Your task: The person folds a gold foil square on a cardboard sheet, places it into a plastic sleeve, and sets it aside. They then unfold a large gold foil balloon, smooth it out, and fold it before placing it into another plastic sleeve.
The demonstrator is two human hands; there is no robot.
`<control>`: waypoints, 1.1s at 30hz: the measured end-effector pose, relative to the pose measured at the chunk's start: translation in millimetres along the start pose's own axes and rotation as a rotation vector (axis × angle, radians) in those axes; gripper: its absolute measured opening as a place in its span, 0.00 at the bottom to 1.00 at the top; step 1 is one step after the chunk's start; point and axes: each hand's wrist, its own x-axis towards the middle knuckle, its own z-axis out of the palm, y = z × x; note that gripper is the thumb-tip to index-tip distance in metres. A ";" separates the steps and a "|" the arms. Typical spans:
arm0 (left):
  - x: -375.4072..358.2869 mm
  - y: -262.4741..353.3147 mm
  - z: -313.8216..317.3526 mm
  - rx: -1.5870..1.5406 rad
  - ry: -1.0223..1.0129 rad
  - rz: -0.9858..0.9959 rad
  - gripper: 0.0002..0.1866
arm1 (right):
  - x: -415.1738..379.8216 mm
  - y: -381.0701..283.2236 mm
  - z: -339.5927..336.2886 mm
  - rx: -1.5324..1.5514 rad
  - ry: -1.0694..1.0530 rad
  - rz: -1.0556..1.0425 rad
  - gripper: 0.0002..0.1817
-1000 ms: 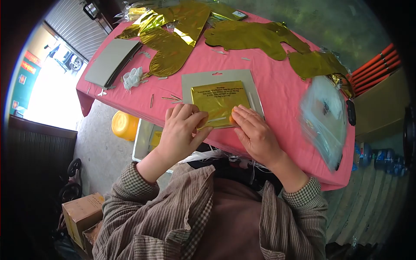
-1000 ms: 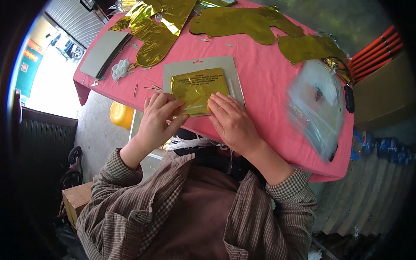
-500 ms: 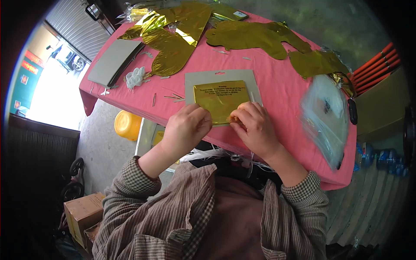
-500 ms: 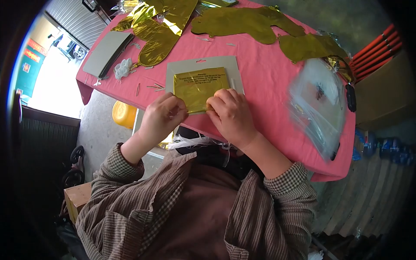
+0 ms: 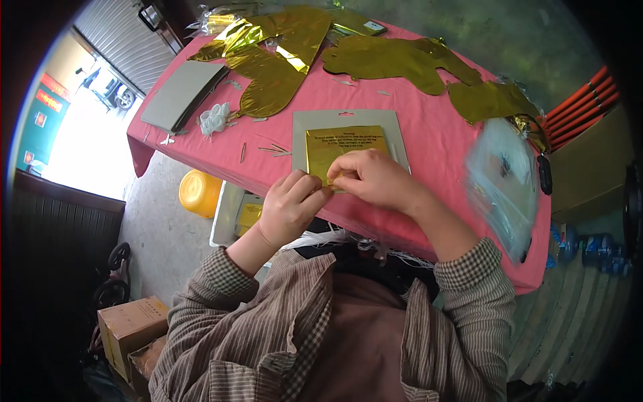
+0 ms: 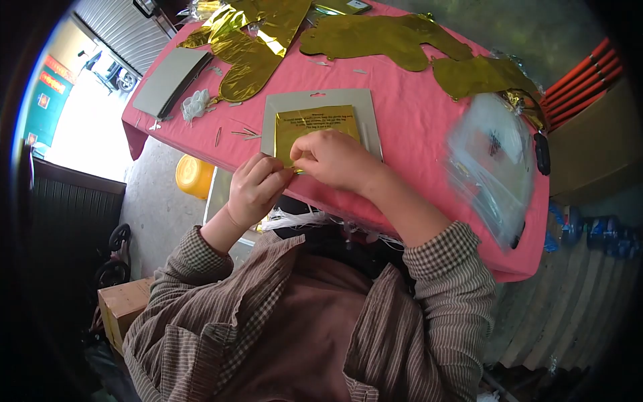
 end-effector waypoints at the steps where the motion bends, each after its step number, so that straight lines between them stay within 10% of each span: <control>1: -0.4 -0.3 0.8 0.009 0.004 0.007 0.07 | 3.7 0.0 -0.7 0.000 0.001 -0.001 0.07; 13: -0.8 -0.6 2.2 -0.032 0.007 -0.016 0.07 | 17.9 -6.0 2.0 -0.505 -0.159 -0.164 0.07; 20: 2.5 1.1 -1.8 -0.089 -0.022 -0.095 0.06 | -6.5 20.6 -22.3 0.005 0.446 -0.065 0.03; 26: 12.2 2.0 -9.3 -0.380 -0.108 -0.489 0.10 | -94.7 -3.4 -69.9 0.550 -0.202 0.438 0.07; 29: 19.2 1.7 -13.9 -0.405 -0.116 -0.514 0.10 | -119.1 13.8 -47.4 0.029 -0.200 -0.028 0.07; 33: 19.6 -0.2 -12.5 -0.297 -0.119 -0.435 0.09 | -124.8 -4.1 -36.1 -0.125 -0.018 -0.002 0.08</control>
